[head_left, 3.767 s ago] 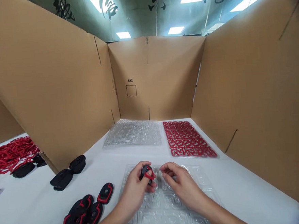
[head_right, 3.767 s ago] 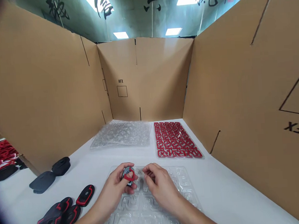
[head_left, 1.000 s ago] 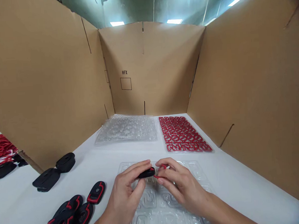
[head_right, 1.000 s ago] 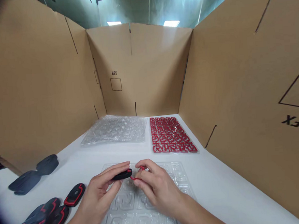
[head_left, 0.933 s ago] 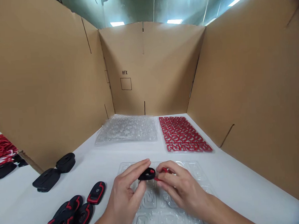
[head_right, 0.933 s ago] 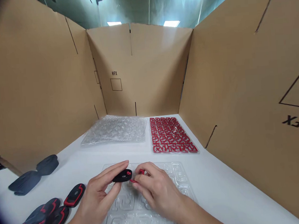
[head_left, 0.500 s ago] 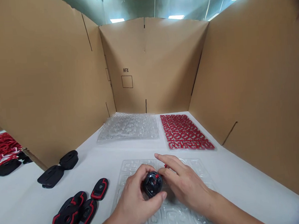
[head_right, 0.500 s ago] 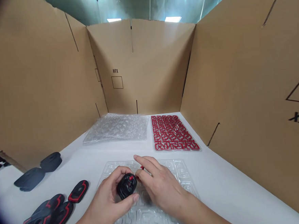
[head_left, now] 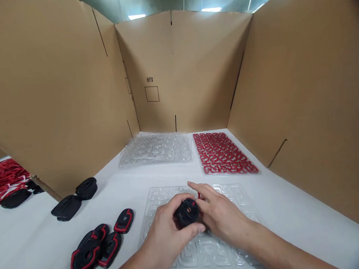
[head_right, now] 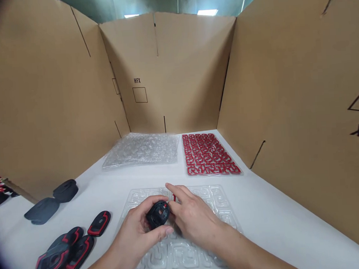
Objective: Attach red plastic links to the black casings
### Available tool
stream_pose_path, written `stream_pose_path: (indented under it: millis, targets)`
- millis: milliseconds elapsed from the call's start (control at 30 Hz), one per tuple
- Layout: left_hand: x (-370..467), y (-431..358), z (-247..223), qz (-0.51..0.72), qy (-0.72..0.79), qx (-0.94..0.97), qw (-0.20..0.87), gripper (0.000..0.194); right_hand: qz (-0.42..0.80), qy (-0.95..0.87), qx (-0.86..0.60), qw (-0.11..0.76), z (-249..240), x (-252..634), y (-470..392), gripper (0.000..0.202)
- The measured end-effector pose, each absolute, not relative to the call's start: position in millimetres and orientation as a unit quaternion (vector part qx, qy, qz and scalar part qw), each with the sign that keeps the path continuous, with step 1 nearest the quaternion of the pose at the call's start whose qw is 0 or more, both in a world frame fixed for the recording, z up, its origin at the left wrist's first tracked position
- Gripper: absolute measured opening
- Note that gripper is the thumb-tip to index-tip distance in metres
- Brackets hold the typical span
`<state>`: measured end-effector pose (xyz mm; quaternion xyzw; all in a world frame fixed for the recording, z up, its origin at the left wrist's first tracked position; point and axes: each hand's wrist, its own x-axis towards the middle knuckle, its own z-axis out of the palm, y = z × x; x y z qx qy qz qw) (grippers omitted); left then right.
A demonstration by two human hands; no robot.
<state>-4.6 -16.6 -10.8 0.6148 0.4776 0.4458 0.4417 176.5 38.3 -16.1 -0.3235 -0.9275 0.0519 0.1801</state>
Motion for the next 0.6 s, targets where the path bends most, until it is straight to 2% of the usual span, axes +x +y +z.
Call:
stream_pose_path:
  millis: [133, 267, 400, 600]
  targets:
    - [-4.4, -16.4, -8.1, 0.454, 0.433, 0.581, 0.518, 0.032, 0.044, -0.923, -0.335, 0.185, -16.8, 177.2, 38.4, 0.040]
    - [-4.0, -15.0, -8.7, 0.470, 0.420, 0.538, 0.560, 0.028, 0.025, -0.919, -0.333, 0.209, -16.2, 177.5, 38.2, 0.033]
    - [-4.9, -12.6, -7.7, 0.469, 0.398, 0.518, 0.594, 0.033, 0.034, -0.922, -0.311, 0.228, -16.1, 177.1, 37.3, 0.026]
    - [-4.1, -12.5, -12.0, 0.471, 0.372, 0.517, 0.611, 0.045, 0.051, -0.923, -0.323, 0.204, -13.3, 177.6, 36.7, 0.042]
